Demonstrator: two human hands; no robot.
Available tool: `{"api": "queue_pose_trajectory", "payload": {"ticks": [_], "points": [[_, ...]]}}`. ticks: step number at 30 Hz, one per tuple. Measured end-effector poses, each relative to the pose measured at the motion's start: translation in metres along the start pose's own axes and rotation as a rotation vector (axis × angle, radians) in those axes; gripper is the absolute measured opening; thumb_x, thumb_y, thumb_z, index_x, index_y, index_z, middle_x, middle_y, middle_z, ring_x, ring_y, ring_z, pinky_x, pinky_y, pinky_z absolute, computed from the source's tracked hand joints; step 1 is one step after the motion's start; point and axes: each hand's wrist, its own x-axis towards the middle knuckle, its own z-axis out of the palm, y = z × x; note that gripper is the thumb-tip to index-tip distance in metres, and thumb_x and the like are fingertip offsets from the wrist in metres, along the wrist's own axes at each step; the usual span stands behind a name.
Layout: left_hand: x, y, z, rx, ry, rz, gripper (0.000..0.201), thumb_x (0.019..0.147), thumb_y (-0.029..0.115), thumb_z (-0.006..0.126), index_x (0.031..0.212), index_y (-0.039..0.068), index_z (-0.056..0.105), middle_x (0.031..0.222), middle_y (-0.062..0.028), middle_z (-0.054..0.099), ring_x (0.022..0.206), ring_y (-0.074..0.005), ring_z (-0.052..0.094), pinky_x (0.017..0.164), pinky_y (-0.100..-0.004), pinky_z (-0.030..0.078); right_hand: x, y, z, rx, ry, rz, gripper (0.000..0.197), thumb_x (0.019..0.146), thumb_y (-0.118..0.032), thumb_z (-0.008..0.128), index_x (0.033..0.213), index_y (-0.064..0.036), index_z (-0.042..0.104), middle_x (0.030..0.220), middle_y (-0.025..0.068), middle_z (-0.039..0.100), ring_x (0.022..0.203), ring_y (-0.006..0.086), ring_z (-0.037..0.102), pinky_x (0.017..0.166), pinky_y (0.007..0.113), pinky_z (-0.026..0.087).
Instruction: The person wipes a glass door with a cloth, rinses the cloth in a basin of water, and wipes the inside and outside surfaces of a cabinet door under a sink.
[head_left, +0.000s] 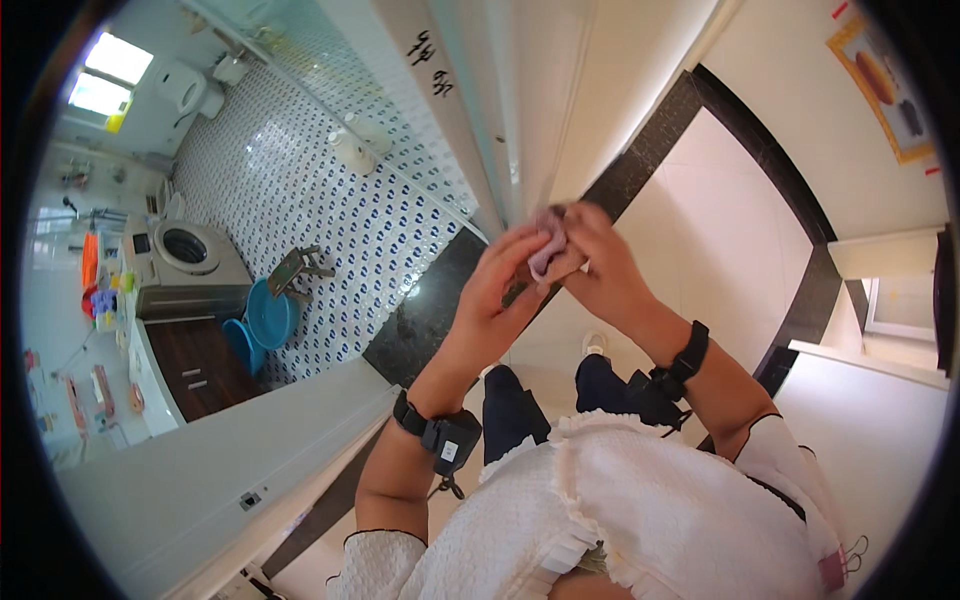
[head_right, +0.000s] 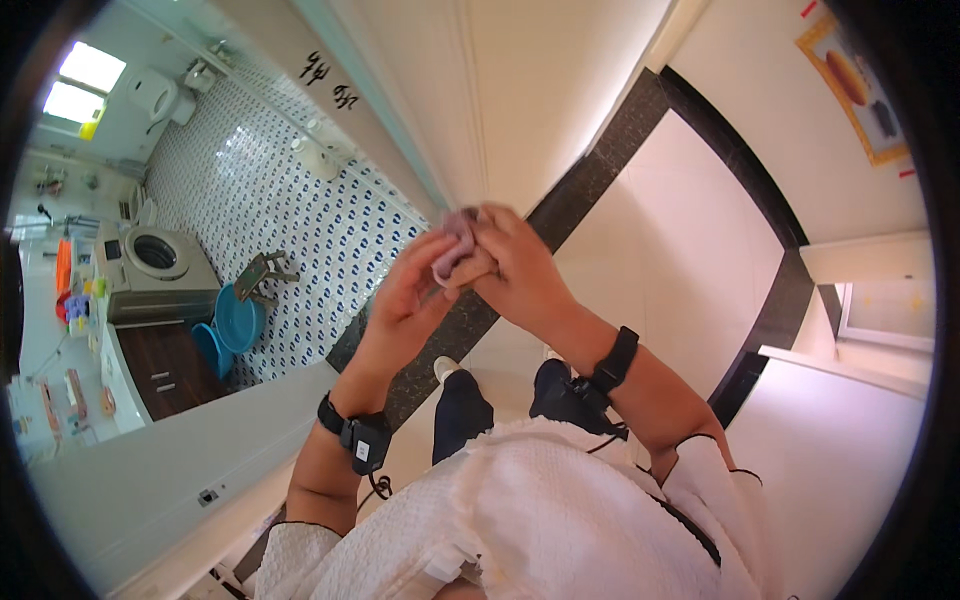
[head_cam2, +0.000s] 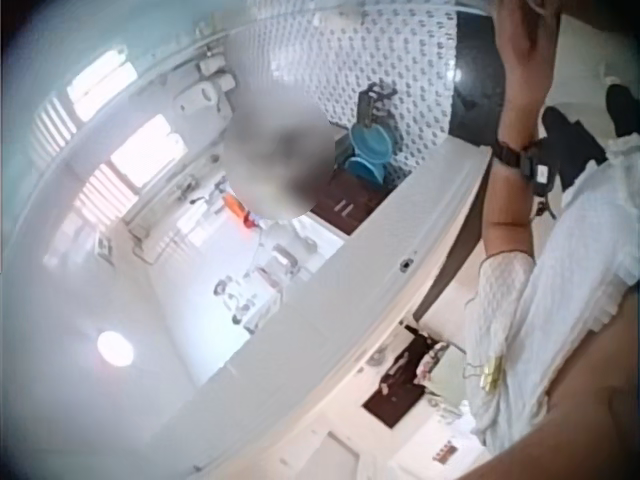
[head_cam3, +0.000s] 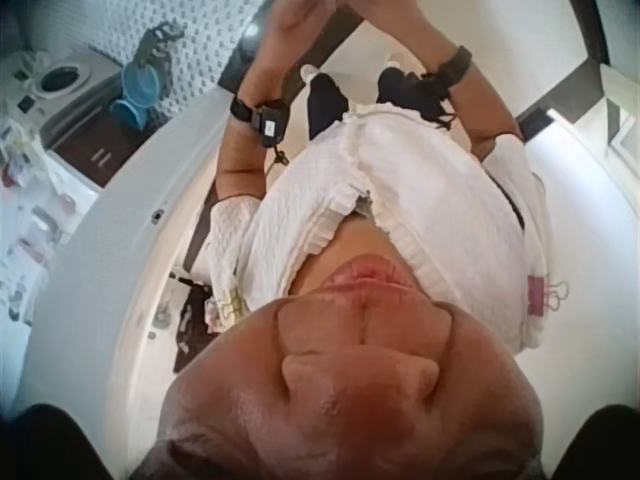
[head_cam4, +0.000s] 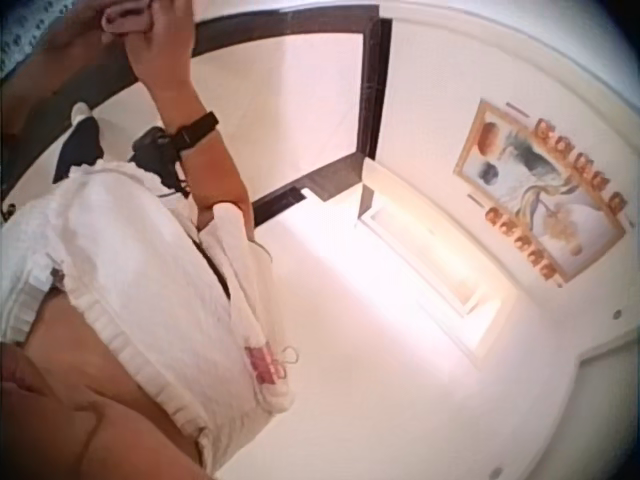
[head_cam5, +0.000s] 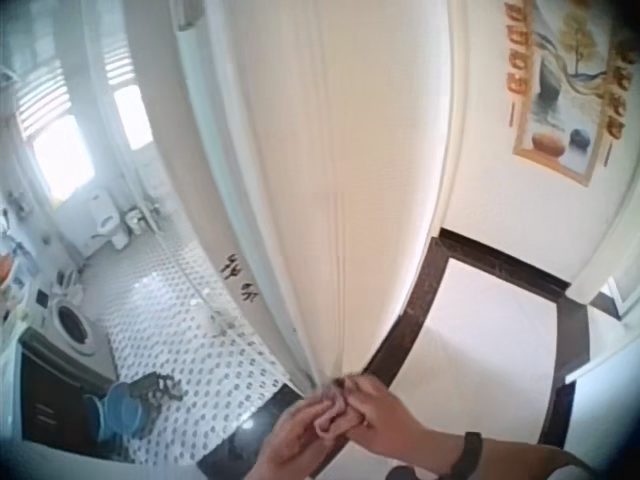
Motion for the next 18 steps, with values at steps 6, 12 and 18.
{"api": "queue_pose_trajectory", "payload": {"ticks": [6, 12, 18], "points": [[0.029, 0.045, -0.007, 0.121, 0.268, 0.149, 0.064, 0.084, -0.002, 0.057, 0.141, 0.009, 0.033, 0.145, -0.0134, 0.028, 0.119, -0.0248, 0.048, 0.096, -0.0354, 0.041, 0.103, -0.074, -0.053, -0.408, 0.628, -0.628, 0.039, 0.065, -0.003, 0.070, 0.104, -0.0051, 0.066, 0.111, 0.0111, 0.055, 0.090, 0.0232, 0.057, 0.075, 0.029, 0.050], [0.023, 0.018, -0.001, -0.136, 0.213, 0.001, 0.059, 0.088, -0.002, 0.054, 0.141, 0.008, 0.031, 0.144, -0.0074, 0.030, 0.120, -0.0195, 0.046, 0.096, -0.0303, 0.039, 0.138, -0.046, -0.046, -0.432, 0.695, -0.690, 0.030, 0.071, 0.010, 0.057, 0.098, -0.0017, 0.064, 0.105, 0.0123, 0.051, 0.095, 0.0261, 0.057, 0.079, 0.034, 0.050], [0.009, -0.010, 0.024, -0.500, 0.214, -0.197, 0.055, 0.092, 0.000, 0.050, 0.142, 0.006, 0.027, 0.142, -0.0052, 0.035, 0.114, -0.0162, 0.051, 0.092, -0.0269, 0.043, 0.063, 0.030, 0.005, -0.262, 0.246, -0.145, 0.019, 0.072, 0.000, 0.056, 0.089, -0.0058, 0.060, 0.098, 0.0125, 0.058, 0.094, 0.0297, 0.054, 0.081, 0.038, 0.047]]}}
